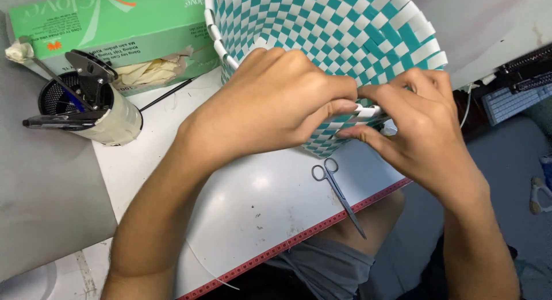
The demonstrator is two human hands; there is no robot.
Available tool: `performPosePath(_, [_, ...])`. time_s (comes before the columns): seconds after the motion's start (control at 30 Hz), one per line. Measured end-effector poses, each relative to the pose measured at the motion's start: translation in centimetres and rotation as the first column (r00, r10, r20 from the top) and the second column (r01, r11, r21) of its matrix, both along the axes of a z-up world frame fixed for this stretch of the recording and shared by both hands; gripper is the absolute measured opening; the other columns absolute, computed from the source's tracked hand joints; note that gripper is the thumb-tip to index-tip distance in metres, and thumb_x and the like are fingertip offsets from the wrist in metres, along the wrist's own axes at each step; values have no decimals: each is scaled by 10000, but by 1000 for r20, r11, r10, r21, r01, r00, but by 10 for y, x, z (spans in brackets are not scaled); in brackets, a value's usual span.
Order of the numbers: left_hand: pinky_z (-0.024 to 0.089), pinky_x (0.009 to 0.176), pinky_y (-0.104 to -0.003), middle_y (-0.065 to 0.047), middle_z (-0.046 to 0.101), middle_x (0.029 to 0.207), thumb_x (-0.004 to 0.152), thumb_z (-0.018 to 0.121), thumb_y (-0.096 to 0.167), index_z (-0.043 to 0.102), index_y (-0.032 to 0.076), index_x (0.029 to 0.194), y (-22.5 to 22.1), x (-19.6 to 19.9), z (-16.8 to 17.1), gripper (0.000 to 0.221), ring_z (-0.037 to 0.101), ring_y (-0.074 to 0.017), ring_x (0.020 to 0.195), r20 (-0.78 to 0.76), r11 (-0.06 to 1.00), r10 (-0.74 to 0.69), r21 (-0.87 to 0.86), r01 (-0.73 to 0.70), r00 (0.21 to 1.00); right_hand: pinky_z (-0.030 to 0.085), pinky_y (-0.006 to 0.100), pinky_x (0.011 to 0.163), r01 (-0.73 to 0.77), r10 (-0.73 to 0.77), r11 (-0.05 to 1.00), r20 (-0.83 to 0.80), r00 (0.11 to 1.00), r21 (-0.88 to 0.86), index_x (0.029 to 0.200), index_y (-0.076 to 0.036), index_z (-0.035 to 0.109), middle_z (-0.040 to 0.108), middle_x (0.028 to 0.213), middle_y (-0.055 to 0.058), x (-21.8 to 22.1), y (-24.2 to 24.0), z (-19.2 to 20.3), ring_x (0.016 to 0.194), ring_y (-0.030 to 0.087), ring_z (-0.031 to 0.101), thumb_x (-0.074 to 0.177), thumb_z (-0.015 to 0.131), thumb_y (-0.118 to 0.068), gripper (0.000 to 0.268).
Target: Finishing the rim of a woven plastic basket by tucking the loose ends of the plastic strips into the existing weave.
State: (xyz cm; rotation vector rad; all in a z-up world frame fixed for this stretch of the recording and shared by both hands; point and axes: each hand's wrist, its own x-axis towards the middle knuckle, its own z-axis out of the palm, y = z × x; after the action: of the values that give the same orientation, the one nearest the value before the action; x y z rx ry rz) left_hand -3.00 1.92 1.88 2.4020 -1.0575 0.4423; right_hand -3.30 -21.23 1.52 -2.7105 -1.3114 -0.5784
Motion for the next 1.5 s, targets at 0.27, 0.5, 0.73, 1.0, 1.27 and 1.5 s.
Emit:
performPosePath(0.27, [435,372,-439,-10,648,609,881,693,457,659,172,904,-20,-4,-13,287,630,-313,510,202,990,65,111,-89,977,319,470,996,3,-73,978,329,941,207,1186,37,581,568,1212,221,-24,-2,-40,1168,356,474,953,631,-431,525])
performPosePath(0.5, [428,395,-458,-52,600,526,939,622,453,656,210,861,-19,-3,-13,258,614,-352,493,114,989,12,145,-28,993,384,479,937,7,-111,975,456,883,224,1145,-86,590,478,1226,177,-54,-51,-96,1080,312,499,988,630,-189,192])
performPosePath(0.73, [378,330,-419,-48,541,455,968,618,365,681,157,816,-11,2,-11,265,591,-308,444,87,989,-8,146,-5,996,370,429,892,28,-84,980,280,956,199,1105,-53,599,552,1131,189,-68,-57,-103,1004,303,532,905,693,-43,221])
performPosePath(1.0, [392,422,-495,-63,558,500,988,567,357,583,158,640,5,2,2,401,594,-382,576,-144,966,37,258,2,989,441,392,837,-123,135,984,85,987,-127,1205,-206,565,574,1252,56,-65,-43,-100,951,186,621,923,517,-6,349])
performPosePath(1.27, [355,368,-417,1,522,451,990,551,346,625,170,680,6,-3,7,364,557,-258,448,-56,984,-51,167,60,997,459,384,726,-152,169,944,32,985,-291,1285,-220,468,534,1236,55,-56,-54,-123,898,223,554,843,568,4,505])
performPosePath(1.5, [333,431,-412,-39,531,478,962,609,280,584,119,668,5,-4,5,336,521,-306,452,68,986,-169,13,168,983,419,371,602,58,-30,968,116,993,-244,1230,-190,544,594,976,82,-51,-71,-139,750,260,591,846,601,-26,422])
